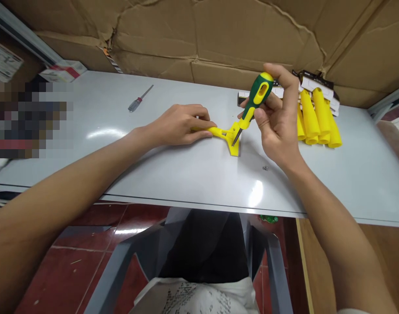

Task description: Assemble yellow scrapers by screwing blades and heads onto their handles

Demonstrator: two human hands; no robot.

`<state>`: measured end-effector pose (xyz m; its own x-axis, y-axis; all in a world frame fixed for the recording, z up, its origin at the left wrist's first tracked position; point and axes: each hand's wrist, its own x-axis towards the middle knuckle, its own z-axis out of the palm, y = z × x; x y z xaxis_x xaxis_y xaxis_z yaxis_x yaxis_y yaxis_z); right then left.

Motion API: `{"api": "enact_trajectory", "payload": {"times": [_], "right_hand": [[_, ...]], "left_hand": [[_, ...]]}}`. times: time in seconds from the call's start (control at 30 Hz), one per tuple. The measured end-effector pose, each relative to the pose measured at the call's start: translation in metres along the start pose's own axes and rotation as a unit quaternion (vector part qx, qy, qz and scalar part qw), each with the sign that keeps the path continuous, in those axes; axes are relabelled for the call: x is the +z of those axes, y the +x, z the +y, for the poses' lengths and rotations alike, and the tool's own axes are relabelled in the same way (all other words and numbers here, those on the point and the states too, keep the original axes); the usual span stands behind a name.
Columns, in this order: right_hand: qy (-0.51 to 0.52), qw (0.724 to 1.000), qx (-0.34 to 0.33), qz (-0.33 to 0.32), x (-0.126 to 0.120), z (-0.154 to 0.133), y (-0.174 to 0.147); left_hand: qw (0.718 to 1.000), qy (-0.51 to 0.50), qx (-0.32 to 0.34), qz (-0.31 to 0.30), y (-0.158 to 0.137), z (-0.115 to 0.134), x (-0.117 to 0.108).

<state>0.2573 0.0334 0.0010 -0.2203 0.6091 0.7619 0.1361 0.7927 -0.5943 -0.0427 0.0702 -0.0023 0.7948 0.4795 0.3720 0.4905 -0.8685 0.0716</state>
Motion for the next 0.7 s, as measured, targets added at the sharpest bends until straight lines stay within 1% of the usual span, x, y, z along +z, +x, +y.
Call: {"api": "enact_trajectory", "payload": {"times": [0.07, 0.1, 0.2, 0.27, 0.37, 0.5, 0.6, 0.7], "right_hand": [[0.033, 0.999, -0.038, 0.018, 0.004, -0.005, 0.002], [0.045, 0.998, -0.049, 0.016, 0.005, -0.007, 0.002], [0.049, 0.998, -0.043, -0.003, 0.003, -0.011, 0.004], [0.031, 0.999, -0.028, -0.001, 0.001, -0.014, 0.004], [-0.006, 0.999, -0.020, 0.029, -0.001, -0.016, 0.003], [-0.049, 0.997, -0.016, 0.060, 0.004, -0.014, -0.001], [-0.086, 0.991, -0.032, 0.097, 0.009, -0.012, -0.005], [-0.115, 0.986, -0.038, 0.111, 0.012, -0.013, -0.007]], "left_hand": [[1.000, 0.002, 0.001, 0.000, 0.000, 0.000, 0.000], [1.000, 0.002, 0.000, -0.001, 0.000, 0.000, 0.001], [1.000, -0.001, -0.008, -0.001, 0.000, 0.001, 0.002], [1.000, 0.003, -0.009, 0.000, 0.000, 0.001, 0.003], [1.000, 0.016, -0.004, 0.002, 0.000, 0.003, 0.004], [1.000, 0.021, 0.005, -0.001, 0.000, 0.007, 0.004], [1.000, 0.025, 0.009, -0.004, 0.001, 0.010, 0.003], [1.000, 0.028, 0.014, 0.001, 0.001, 0.011, 0.004]]}}
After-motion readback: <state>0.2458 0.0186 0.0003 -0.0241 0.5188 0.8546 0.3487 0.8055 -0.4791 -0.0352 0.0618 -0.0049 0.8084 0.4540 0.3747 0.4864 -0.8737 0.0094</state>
